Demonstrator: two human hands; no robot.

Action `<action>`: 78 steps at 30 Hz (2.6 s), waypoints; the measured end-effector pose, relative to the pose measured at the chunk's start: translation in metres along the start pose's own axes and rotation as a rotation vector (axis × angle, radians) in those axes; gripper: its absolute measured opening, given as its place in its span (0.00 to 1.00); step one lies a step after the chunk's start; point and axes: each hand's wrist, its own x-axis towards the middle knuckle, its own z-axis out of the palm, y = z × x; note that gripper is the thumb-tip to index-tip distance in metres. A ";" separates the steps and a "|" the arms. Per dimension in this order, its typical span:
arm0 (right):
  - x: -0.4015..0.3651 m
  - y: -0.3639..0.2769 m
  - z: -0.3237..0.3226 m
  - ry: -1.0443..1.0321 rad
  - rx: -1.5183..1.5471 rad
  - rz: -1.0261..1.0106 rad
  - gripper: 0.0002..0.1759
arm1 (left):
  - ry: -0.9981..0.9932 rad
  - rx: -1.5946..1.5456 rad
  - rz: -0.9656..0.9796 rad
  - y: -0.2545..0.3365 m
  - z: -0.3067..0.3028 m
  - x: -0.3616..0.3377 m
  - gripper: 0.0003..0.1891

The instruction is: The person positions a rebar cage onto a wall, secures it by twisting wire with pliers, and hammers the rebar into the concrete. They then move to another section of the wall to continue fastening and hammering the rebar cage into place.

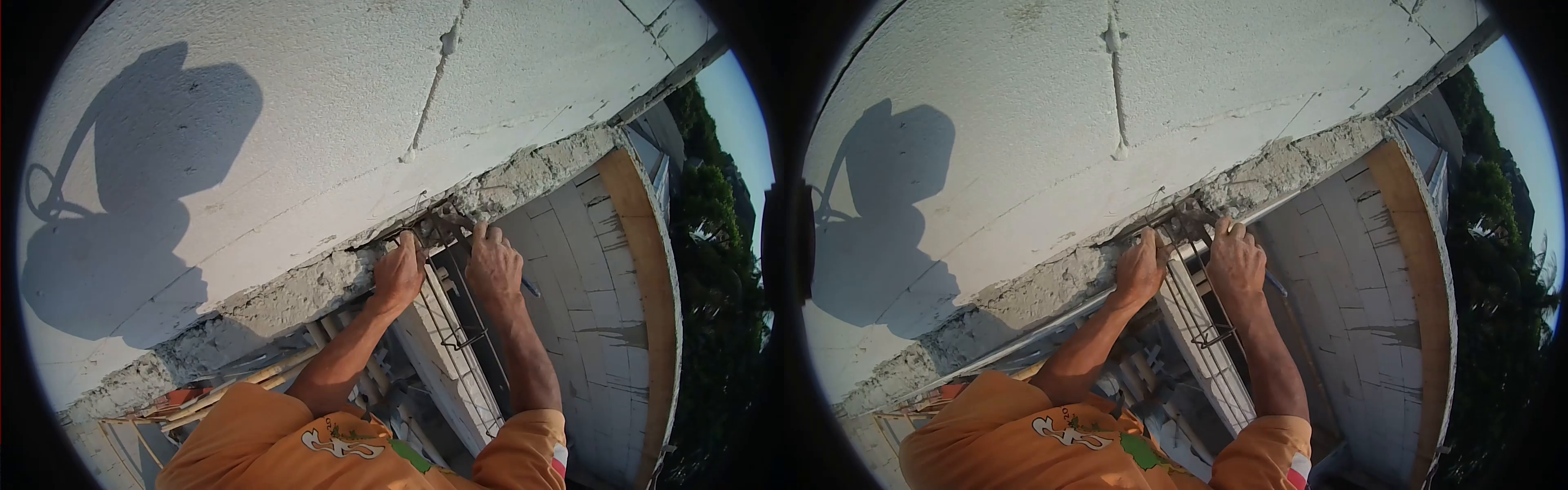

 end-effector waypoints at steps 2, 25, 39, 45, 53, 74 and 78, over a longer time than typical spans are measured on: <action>0.000 -0.002 -0.030 0.067 0.096 0.068 0.27 | -0.004 0.009 0.018 -0.001 0.001 0.000 0.12; -0.156 0.037 -0.070 0.132 0.966 0.795 0.21 | -0.160 0.002 -0.049 0.012 -0.006 0.008 0.14; -0.504 -0.128 0.050 0.457 0.887 1.888 0.14 | -0.296 -0.142 -0.021 -0.033 0.003 0.033 0.14; -0.561 -0.236 0.173 0.242 0.896 2.428 0.13 | -0.328 -0.117 -0.121 -0.022 -0.002 0.031 0.14; -0.592 -0.283 0.235 0.202 1.207 2.804 0.19 | -0.310 -0.049 -0.035 -0.038 -0.003 0.053 0.13; -0.707 -0.259 0.763 -0.159 0.966 2.237 0.27 | -0.511 0.205 -0.219 -0.141 0.063 0.028 0.11; -0.693 -0.260 0.827 -0.138 0.743 2.116 0.28 | -0.496 0.248 -0.218 -0.178 0.096 -0.004 0.11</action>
